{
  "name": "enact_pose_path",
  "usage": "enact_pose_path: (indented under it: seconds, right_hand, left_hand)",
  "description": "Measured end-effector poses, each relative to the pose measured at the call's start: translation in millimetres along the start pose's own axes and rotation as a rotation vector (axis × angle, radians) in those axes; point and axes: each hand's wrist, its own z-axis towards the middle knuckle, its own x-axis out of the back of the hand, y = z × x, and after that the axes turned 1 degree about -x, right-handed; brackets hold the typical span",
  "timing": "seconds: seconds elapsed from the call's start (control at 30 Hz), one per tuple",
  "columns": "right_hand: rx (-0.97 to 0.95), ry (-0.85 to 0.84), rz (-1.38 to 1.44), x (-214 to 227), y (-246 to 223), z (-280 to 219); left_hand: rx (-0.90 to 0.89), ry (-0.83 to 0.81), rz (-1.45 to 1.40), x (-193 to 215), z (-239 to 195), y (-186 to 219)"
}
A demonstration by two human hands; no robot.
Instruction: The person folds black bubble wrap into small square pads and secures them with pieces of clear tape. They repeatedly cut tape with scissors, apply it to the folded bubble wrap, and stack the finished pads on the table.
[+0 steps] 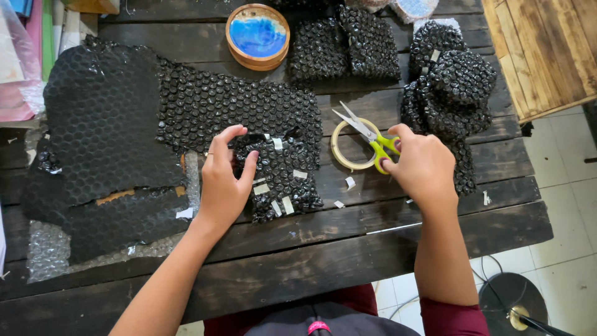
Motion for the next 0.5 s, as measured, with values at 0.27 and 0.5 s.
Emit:
enact_pose_path:
  seconds: [0.27, 0.5]
  right_hand:
    - [0.111, 0.292, 0.435, 14, -8, -2]
    - [0.108, 0.336, 0.661, -11, -28, 9]
  left_hand:
    - [-0.374, 0.028, 0.435, 7, 6, 7]
    - [-0.443, -0.092, 0.521, -7, -7, 0]
